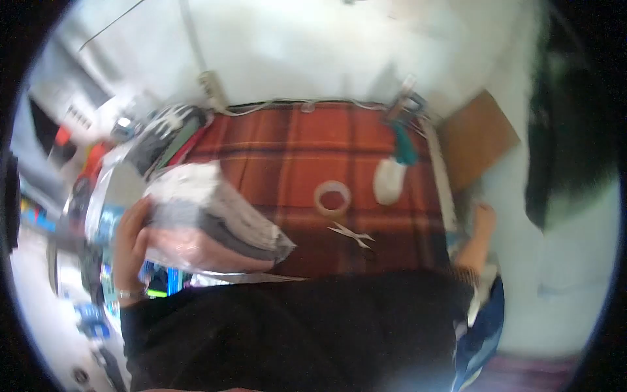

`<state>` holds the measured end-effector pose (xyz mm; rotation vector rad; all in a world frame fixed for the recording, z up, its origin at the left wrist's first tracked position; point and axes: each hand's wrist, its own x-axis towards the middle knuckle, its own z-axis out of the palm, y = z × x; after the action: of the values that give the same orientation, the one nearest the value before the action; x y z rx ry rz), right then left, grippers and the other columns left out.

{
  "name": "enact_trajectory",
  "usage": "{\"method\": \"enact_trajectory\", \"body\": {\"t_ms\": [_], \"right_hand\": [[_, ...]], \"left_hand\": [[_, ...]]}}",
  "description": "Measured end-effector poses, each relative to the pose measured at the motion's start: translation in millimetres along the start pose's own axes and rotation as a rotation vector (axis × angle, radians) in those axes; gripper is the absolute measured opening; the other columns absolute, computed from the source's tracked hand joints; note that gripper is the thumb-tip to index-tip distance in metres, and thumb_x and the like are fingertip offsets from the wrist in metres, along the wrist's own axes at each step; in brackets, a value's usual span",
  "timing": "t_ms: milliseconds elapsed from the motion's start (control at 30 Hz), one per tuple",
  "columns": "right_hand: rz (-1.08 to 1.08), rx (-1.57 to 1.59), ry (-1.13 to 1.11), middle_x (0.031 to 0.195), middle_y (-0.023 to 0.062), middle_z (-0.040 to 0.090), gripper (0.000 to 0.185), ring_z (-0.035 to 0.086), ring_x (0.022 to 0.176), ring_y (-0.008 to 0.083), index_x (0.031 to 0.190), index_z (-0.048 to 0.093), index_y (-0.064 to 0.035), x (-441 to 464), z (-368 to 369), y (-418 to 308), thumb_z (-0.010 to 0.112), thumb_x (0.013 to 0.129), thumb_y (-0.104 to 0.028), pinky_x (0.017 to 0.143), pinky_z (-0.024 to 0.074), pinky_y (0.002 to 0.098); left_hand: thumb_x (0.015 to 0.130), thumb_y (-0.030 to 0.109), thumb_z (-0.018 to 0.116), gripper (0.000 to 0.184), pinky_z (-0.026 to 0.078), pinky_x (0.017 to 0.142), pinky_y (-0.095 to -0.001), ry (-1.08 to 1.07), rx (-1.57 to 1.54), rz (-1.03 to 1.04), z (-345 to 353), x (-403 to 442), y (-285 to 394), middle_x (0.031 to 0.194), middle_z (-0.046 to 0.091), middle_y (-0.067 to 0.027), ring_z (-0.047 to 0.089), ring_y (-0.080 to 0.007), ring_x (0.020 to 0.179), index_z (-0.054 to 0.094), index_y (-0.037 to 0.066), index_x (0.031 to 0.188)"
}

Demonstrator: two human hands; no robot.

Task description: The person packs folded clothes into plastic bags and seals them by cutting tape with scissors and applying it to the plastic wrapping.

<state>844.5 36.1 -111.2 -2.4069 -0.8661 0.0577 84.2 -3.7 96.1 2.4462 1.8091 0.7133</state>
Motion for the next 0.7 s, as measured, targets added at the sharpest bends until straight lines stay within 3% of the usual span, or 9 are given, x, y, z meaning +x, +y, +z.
{"method": "enact_trajectory", "body": {"t_ms": [67, 100, 133, 167, 267, 400, 467, 567, 700], "right_hand": [[-0.352, 0.087, -0.097, 0.101, 0.0188, 0.071, 0.036, 0.066, 0.095, 0.0296, 0.104, 0.07, 0.0026, -2.5, -26.6, 12.5, 0.066, 0.084, -0.027, 0.085, 0.0479, 0.0406], [-0.343, 0.188, -0.147, 0.094, 0.0148, 0.068, 0.032, 0.062, 0.089, 0.0247, 0.1, 0.07, 0.0031, -34.4, -53.8, -24.7, 0.068, 0.084, -0.024, 0.082, 0.0464, 0.0363], [-0.33, 0.289, -0.196, 0.087, 0.0109, 0.066, 0.029, 0.059, 0.084, 0.0198, 0.097, 0.069, 0.0036, -68.4, -82.2, -65.9, 0.069, 0.083, -0.021, 0.078, 0.0449, 0.0319], [-0.313, 0.389, -0.245, 0.081, 0.0069, 0.063, 0.025, 0.056, 0.079, 0.0149, 0.093, 0.069, 0.0042, -102.1, -110.2, -107.4, 0.071, 0.082, -0.018, 0.075, 0.0434, 0.0276], [-0.615, 0.595, -0.515, 0.074, 0.0025, 0.058, 0.015, 0.051, 0.073, 0.012, 0.087, 0.071, -0.0001, -185.6, -159.9, -201.0, 0.074, 0.079, -0.012, 0.068, 0.0391, 0.0254], [-1.104, 0.77, -0.817, 0.076, 0.0041, 0.061, 0.009, 0.052, 0.07, 0.0141, 0.081, 0.074, -0.0032, -282.7, -155.1, -346.2, 0.077, 0.075, -0.009, 0.064, 0.0383, 0.0272], [-1.126, 0.638, -1.079, 0.076, 0.0057, 0.063, 0.013, 0.055, 0.071, 0.0152, 0.085, 0.075, -0.0046, -314.2, -137.2, -401.5, 0.078, 0.075, -0.012, 0.065, 0.0408, 0.0284], [-1.216, 0.435, -1.191, 0.078, 0.0084, 0.065, 0.016, 0.059, 0.075, 0.0173, 0.088, 0.075, -0.0054, -361.5, -105.8, -469.2, 0.077, 0.076, -0.016, 0.066, 0.0443, 0.0299], [-1.106, 0.217, -1.194, 0.078, 0.0081, 0.068, 0.019, 0.062, 0.072, 0.0143, 0.087, 0.074, -0.0029, -387.8, -56.4, -513.7, 0.076, 0.076, -0.018, 0.065, 0.0477, 0.0293]], "left_hand": [[0.086, 0.036, 0.057, 0.054, 0.032, 0.109, -0.0471, 0.009, -0.02, 0.0, -0.1, 2.7, -8.9, 0.134, 0.058, -0.0134, 0.049, -0.0335, 0.129, 0.058, 0.007, 0.131], [0.085, 0.035, 0.058, 0.054, 0.032, 0.108, -0.0488, -0.009, 0.027, -0.005, -4.6, 5.3, -6.7, 0.134, 0.058, -0.013, 0.049, -0.0337, 0.129, 0.058, 0.007, 0.13], [0.086, 0.047, 0.053, 0.061, 0.031, 0.11, -0.0501, -0.045, -0.015, -0.016, -6.4, 8.5, -10.4, 0.136, 0.056, -0.0141, 0.048, -0.0343, 0.13, 0.058, 0.006, 0.13], [0.084, 0.042, 0.057, 0.058, 0.031, 0.109, -0.0511, -0.042, -0.042, 0.025, -7.1, 12.1, -16.9, 0.135, 0.057, -0.0138, 0.049, -0.0343, 0.129, 0.059, 0.006, 0.13], [0.081, 0.039, 0.063, 0.057, 0.032, 0.109, -0.0526, -0.019, -0.096, 0.106, -8.0, 13.2, -32.5, 0.134, 0.057, -0.0133, 0.05, -0.0341, 0.129, 0.059, 0.006, 0.128], [0.079, 0.04, 0.066, 0.059, 0.032, 0.108, -0.0547, 0.023, -0.222, 0.222, -11.6, 13.3, -62.0, 0.133, 0.058, -0.0127, 0.05, -0.0329, 0.129, 0.06, 0.006, 0.127], [0.079, 0.041, 0.067, 0.058, 0.033, 0.108, -0.0546, 0.04, -0.262, 0.247, -14.8, 11.1, -73.2, 0.132, 0.059, -0.012, 0.05, -0.0318, 0.128, 0.061, 0.008, 0.126], [0.079, 0.044, 0.069, 0.056, 0.034, 0.107, -0.0529, 0.008, -0.269, 0.372, -14.2, 7.8, -88.4, 0.129, 0.061, -0.0079, 0.053, -0.0288, 0.125, 0.063, 0.01, 0.123], [0.079, 0.044, 0.069, 0.053, 0.036, 0.107, -0.0516, -0.008, -0.315, 0.503, -7.9, 8.9, -108.3, 0.126, 0.062, -0.0052, 0.054, -0.0248, 0.124, 0.064, 0.011, 0.121]]}}
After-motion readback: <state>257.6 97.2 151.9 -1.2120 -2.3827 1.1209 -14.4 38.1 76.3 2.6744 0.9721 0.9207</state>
